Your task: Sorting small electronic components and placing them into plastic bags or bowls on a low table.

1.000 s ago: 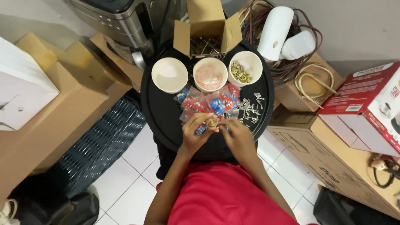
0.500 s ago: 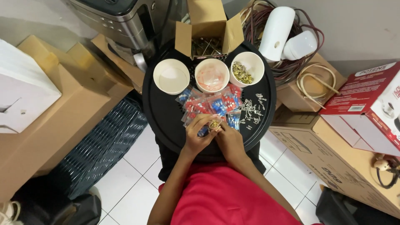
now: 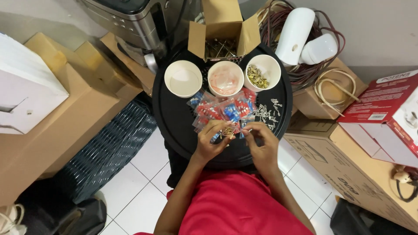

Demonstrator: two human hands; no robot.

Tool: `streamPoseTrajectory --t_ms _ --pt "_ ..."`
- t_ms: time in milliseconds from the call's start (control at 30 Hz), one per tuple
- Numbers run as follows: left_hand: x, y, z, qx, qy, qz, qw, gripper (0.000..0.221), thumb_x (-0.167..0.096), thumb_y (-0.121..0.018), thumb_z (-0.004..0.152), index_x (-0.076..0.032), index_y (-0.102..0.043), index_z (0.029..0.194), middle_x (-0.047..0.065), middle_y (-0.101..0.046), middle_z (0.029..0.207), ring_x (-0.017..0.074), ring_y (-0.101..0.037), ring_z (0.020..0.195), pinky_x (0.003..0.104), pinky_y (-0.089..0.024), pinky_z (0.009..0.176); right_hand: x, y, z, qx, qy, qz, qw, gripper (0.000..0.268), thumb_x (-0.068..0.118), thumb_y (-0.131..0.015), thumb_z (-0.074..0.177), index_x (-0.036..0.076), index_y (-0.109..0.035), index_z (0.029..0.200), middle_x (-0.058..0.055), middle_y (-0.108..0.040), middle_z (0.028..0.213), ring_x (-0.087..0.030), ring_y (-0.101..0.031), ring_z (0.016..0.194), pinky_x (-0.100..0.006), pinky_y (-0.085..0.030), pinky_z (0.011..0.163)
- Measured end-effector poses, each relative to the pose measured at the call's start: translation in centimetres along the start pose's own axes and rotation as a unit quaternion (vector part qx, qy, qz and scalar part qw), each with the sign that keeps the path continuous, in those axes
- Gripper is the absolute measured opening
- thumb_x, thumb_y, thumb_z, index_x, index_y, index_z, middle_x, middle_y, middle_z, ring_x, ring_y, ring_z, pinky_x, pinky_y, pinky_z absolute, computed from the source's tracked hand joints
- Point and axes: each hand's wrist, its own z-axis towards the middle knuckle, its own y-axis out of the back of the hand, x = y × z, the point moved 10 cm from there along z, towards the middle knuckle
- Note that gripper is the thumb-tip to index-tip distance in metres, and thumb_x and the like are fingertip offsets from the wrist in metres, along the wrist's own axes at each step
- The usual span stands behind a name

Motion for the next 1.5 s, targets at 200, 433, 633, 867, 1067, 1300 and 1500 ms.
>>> streamPoseTrajectory --t_ms 200,433,633,867,1067,1300,1500 --pt "0.1 -0.4 -0.3 0.019 -0.006 -0.010 1.000 0.030 -0.015 -0.081 0.087 0.001 -0.076 0.112 0.014 -0.076 0.101 0.0329 -0.074 0.090 0.042 -0.059 0.079 5.5 -1.4 1.6 0.034 0.133 -0.085 0.987 0.012 0.006 -0.081 0.087 0.012 -0.077 0.097 -0.002 -0.073 0.093 -0.018 -0.067 0.068 -0.028 -0.055 0.067" --pt "-0.1 -0.2 -0.4 0.009 -0.011 0.002 1.000 0.030 -0.012 -0.084 0.084 0.001 -0.077 0.110 0.013 -0.076 0.098 0.0308 -0.074 0.086 0.040 -0.059 0.077 6.3 -1.8 1.1 0.135 0.172 -0.079 0.973 0.023 -0.004 -0.069 0.091 0.012 -0.078 0.105 -0.007 -0.072 0.101 -0.029 -0.070 0.083 -0.039 -0.056 0.079" --pt "-0.4 -0.6 -0.3 0.019 -0.013 0.006 1.000 0.026 -0.008 -0.081 0.085 0.001 -0.077 0.109 0.013 -0.076 0.098 0.0309 -0.074 0.086 0.040 -0.060 0.077 5.8 -2.2 0.3 0.152 0.203 -0.132 0.958 0.017 0.008 -0.072 0.093 0.015 -0.077 0.107 -0.005 -0.073 0.099 -0.029 -0.070 0.084 -0.040 -0.054 0.078" --pt "-0.8 -0.6 0.1 0.016 -0.018 0.002 1.000 0.031 -0.010 -0.085 0.082 0.001 -0.076 0.110 0.014 -0.076 0.098 0.0313 -0.074 0.086 0.040 -0.060 0.076 5.6 -0.5 0.6 0.060 0.151 -0.073 0.984 0.019 0.002 -0.078 0.086 0.013 -0.080 0.101 -0.004 -0.076 0.098 -0.025 -0.072 0.083 -0.034 -0.055 0.077" --pt "-0.3 -0.4 -0.4 0.014 -0.007 0.011 1.000 0.034 -0.014 -0.086 0.081 0.000 -0.076 0.110 0.012 -0.077 0.099 0.0293 -0.075 0.086 0.038 -0.060 0.076 5.1 -0.8 0.9 0.063 0.149 -0.094 0.982 0.024 -0.003 -0.075 0.088 0.011 -0.079 0.107 -0.007 -0.075 0.102 -0.029 -0.071 0.087 -0.038 -0.054 0.079" --pt "0.0 0.0 -0.2 -0.015 -0.020 0.044 0.999 0.035 -0.025 -0.086 0.083 -0.001 -0.077 0.107 0.009 -0.078 0.096 0.0254 -0.075 0.082 0.034 -0.061 0.074 -3.9 -4.2 -1.4 0.203 0.026 -0.280 0.938 0.009 0.013 -0.072 0.090 0.013 -0.072 0.099 -0.006 -0.071 0.096 -0.036 -0.070 0.082 -0.047 -0.056 0.073" --pt "0.1 0.0 -0.3 -0.021 -0.033 0.067 0.997 0.035 -0.028 -0.084 0.085 -0.003 -0.078 0.107 0.008 -0.078 0.097 0.0240 -0.075 0.082 0.033 -0.061 0.075 -8.5 -6.0 -2.9 0.217 0.047 -0.372 0.901 0.009 0.025 -0.066 0.096 0.019 -0.073 0.100 0.001 -0.066 0.101 -0.026 -0.070 0.090 -0.036 -0.054 0.076"
